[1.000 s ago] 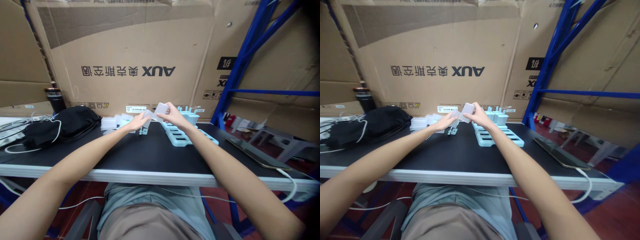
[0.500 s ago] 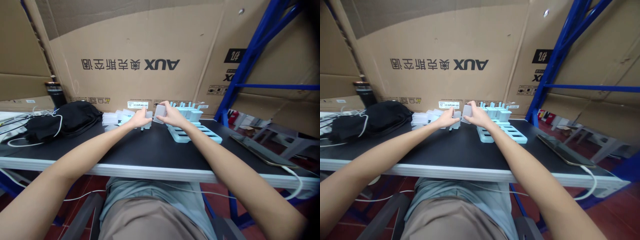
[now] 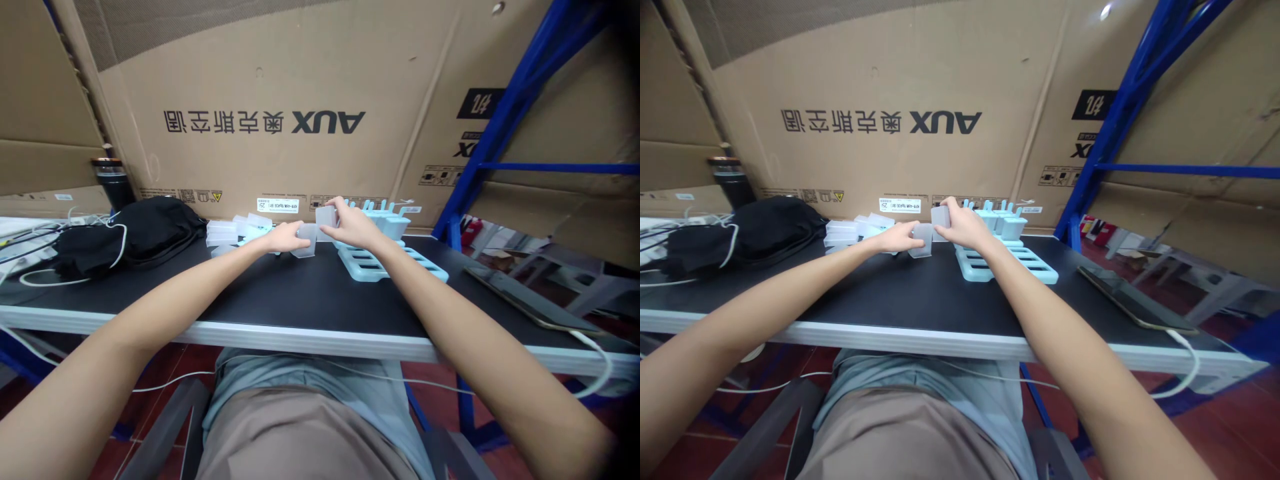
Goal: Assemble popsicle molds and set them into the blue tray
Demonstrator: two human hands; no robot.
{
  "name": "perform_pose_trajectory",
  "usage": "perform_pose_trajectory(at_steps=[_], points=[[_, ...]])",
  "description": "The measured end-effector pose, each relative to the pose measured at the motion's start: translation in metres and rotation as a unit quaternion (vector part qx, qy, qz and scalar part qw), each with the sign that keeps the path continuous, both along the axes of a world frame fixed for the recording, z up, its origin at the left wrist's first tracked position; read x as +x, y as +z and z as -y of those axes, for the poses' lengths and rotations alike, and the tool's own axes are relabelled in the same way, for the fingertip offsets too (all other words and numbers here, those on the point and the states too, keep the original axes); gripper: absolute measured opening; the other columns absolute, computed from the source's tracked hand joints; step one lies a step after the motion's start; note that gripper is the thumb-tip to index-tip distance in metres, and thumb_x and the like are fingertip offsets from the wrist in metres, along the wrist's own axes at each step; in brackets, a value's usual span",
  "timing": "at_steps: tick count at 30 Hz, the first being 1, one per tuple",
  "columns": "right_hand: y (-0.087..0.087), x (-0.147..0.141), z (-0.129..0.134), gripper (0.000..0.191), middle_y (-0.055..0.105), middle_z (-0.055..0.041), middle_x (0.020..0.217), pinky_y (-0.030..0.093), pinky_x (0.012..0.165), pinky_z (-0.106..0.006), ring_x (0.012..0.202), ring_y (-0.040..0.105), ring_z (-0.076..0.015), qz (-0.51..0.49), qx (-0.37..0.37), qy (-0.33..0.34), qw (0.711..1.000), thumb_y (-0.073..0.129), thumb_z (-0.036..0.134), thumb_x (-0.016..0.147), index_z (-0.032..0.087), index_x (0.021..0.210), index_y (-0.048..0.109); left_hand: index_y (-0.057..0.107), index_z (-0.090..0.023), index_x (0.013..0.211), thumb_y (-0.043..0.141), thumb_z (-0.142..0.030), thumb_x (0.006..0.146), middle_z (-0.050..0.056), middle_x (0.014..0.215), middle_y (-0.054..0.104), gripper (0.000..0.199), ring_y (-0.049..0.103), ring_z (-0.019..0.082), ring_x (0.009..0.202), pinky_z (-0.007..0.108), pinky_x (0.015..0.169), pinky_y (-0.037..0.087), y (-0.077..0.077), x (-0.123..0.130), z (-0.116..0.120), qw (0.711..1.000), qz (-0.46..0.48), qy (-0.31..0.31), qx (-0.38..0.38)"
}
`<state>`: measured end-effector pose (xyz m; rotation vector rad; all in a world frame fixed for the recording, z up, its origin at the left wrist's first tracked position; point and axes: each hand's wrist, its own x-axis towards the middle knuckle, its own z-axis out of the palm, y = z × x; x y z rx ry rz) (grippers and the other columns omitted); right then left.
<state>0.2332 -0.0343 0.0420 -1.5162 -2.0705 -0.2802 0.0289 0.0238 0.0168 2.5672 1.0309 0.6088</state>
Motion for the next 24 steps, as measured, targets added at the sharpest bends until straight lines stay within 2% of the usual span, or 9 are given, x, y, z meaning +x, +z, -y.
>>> perform_pose_trajectory(at_steps=[3, 9, 12, 15, 24], points=[[0.002, 0.004, -0.001, 0.053, 0.064, -0.0100, 0.089, 0.044, 0.070, -0.038, 0.081, 0.060, -0.0300, 0.003, 0.005, -0.002, 1.000, 0.059, 0.044, 0.078, 0.019, 0.122, 0.045, 0.061, -0.019, 0.099, 0.059, -0.039, 0.076, 0.004, 0.093, 0.068, 0.031, 0.063, 0.023, 0.084, 0.032, 0.070, 0.046, 0.002, -0.002, 0.003, 0.997, 0.007, -0.070, -0.023], [0.003, 0.010, -0.002, 0.053, 0.065, -0.0098, 0.090, 0.044, 0.069, -0.037, 0.081, 0.061, -0.0280, -0.006, 0.014, 0.001, 1.000, 0.062, 0.044, 0.077, 0.020, 0.120, 0.045, 0.059, -0.017, 0.103, 0.061, -0.041, 0.079, 0.004, 0.085, 0.067, 0.034, 0.063, 0.017, 0.070, 0.029, 0.063, 0.047, 0.001, -0.006, 0.001, 0.986, 0.092, -0.128, -0.052], [0.003, 0.011, -0.003, 0.052, 0.065, -0.0097, 0.090, 0.044, 0.069, -0.037, 0.081, 0.061, -0.0277, -0.005, 0.010, 0.011, 1.000, 0.062, 0.044, 0.077, 0.020, 0.120, 0.045, 0.056, -0.018, 0.111, 0.060, -0.042, 0.080, 0.006, 0.086, 0.067, 0.039, 0.063, 0.016, 0.068, 0.029, 0.062, 0.048, 0.000, -0.008, -0.001, 0.981, 0.115, -0.138, -0.068], [0.003, 0.011, -0.003, 0.053, 0.065, -0.0098, 0.090, 0.044, 0.068, -0.037, 0.080, 0.061, -0.0275, 0.003, 0.002, 0.013, 1.000, 0.062, 0.044, 0.077, 0.020, 0.120, 0.044, 0.054, -0.019, 0.115, 0.059, -0.045, 0.082, 0.005, 0.083, 0.068, 0.043, 0.062, 0.017, 0.068, 0.029, 0.063, 0.047, -0.001, -0.009, -0.003, 0.982, 0.099, -0.141, -0.075], [0.006, 0.013, 0.001, 0.051, 0.064, -0.0085, 0.089, 0.044, 0.069, -0.037, 0.080, 0.060, -0.0276, -0.002, -0.001, 0.016, 1.000, 0.062, 0.043, 0.077, 0.020, 0.118, 0.044, 0.059, -0.020, 0.110, 0.063, -0.049, 0.080, 0.000, 0.072, 0.061, 0.041, 0.056, 0.016, 0.065, 0.030, 0.065, 0.043, -0.001, -0.015, -0.013, 0.987, 0.067, -0.139, -0.043]])
